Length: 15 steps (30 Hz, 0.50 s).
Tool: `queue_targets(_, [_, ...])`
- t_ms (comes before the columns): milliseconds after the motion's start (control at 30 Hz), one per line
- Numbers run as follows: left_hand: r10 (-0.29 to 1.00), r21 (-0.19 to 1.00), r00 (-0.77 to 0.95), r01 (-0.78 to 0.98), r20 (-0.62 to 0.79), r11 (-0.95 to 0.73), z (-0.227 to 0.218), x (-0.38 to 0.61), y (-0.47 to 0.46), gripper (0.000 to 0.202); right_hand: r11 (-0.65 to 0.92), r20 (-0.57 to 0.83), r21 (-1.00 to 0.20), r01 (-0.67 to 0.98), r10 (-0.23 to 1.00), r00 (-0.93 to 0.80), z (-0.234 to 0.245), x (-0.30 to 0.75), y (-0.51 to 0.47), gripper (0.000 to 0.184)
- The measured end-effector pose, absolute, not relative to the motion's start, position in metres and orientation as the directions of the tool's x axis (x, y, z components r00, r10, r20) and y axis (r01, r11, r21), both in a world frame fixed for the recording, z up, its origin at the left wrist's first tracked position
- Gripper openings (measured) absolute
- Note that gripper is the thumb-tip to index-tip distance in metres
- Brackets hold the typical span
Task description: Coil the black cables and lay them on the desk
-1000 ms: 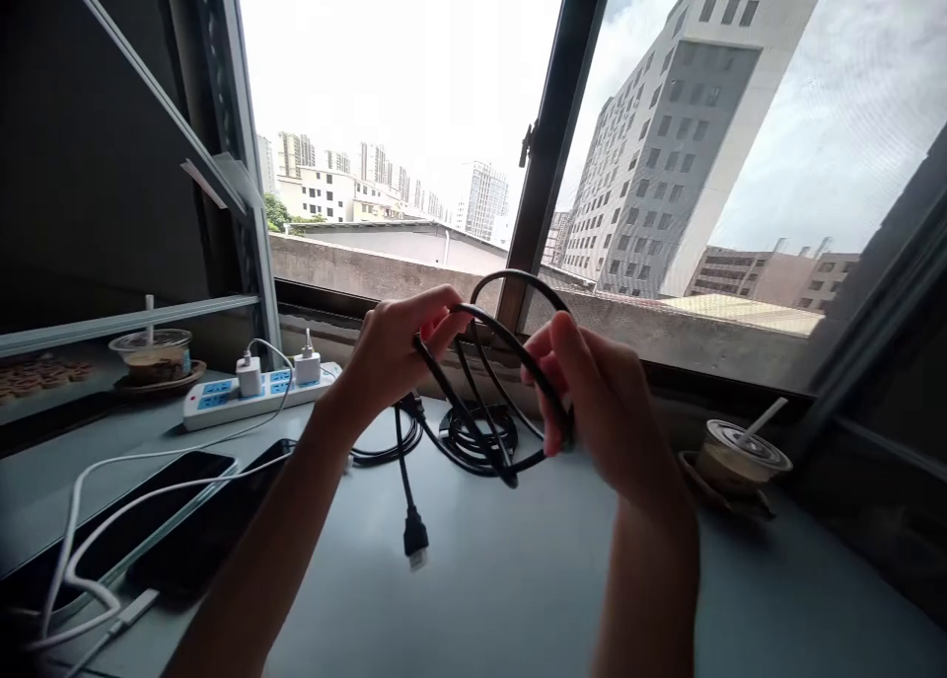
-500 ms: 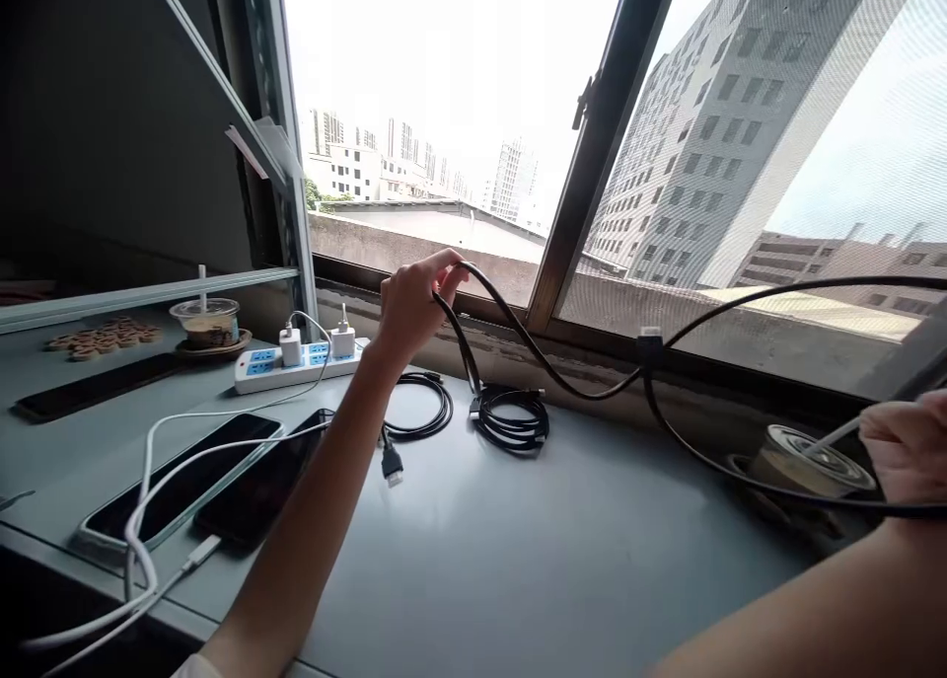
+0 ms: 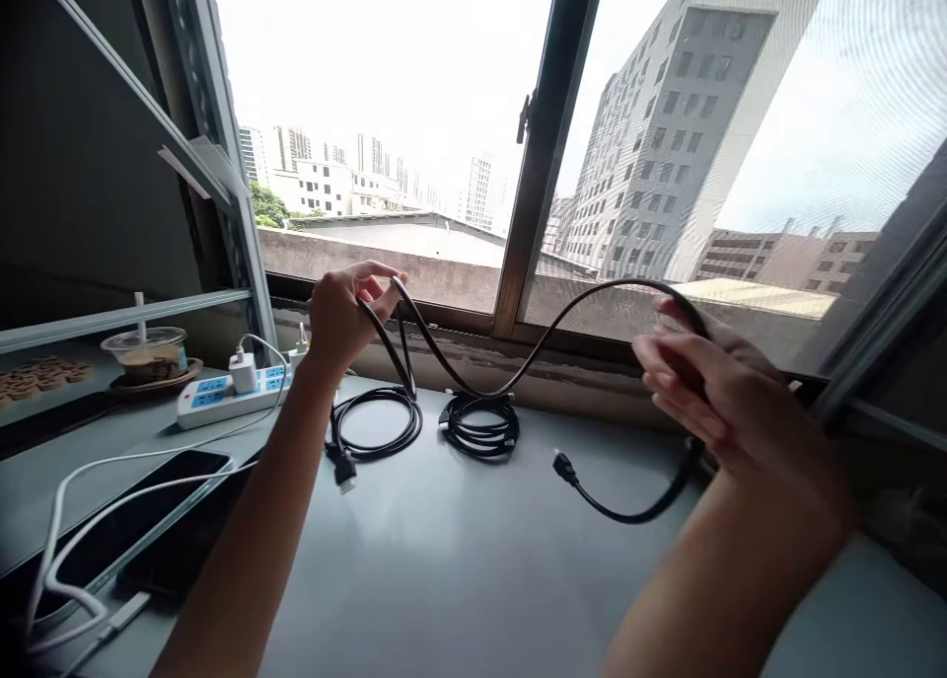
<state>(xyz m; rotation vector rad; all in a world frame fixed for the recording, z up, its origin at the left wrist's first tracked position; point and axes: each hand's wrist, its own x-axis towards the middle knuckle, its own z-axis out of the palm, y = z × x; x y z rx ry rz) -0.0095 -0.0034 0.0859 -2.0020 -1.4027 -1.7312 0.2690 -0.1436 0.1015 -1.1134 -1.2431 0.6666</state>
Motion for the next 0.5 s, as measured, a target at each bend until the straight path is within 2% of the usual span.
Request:
queue_targets(100, [0.555, 0.369, 0.117, 0.633, 0.824, -0.681, 0.091, -0.002, -0.017, 0.027, 0.396, 0.433, -0.896, 0.203, 0.880, 0.195, 0.102, 0.250, -0.125, 0.016])
queue_targets(200, [0.544, 0.355, 0.252, 0.533, 0.800, -0.768, 0.094, 0.004, -0.027, 0.041, 0.336, 0.362, -0.907, 0.255, 0.930, 0.063, 0.101, 0.234, -0.116, 0.031])
queue_targets(267, [0.538, 0.369, 0.262, 0.491, 0.801, -0.789, 0.095, 0.010, -0.035, 0.048, 0.316, 0.308, -0.895, 0.316, 0.948, -0.076, 0.100, 0.223, -0.117, 0.048])
queue_targets(367, [0.536, 0.395, 0.231, 0.457, 0.812, -0.797, 0.094, 0.023, -0.048, 0.046, 0.333, 0.273, -0.843, 0.423, 0.942, -0.197, 0.099, 0.208, -0.123, 0.073])
queue_targets(433, [0.534, 0.405, 0.206, 0.451, 0.820, -0.795, 0.092, 0.034, -0.057, 0.039, 0.346, 0.291, -0.803, 0.485, 0.938, -0.186, 0.097, 0.202, -0.126, 0.077])
queue_targets(500, [0.535, 0.408, 0.202, 0.447, 0.820, -0.796, 0.090, 0.044, -0.066, 0.033, 0.334, 0.276, -0.791, 0.512, 0.943, -0.188, 0.095, 0.198, -0.128, 0.072])
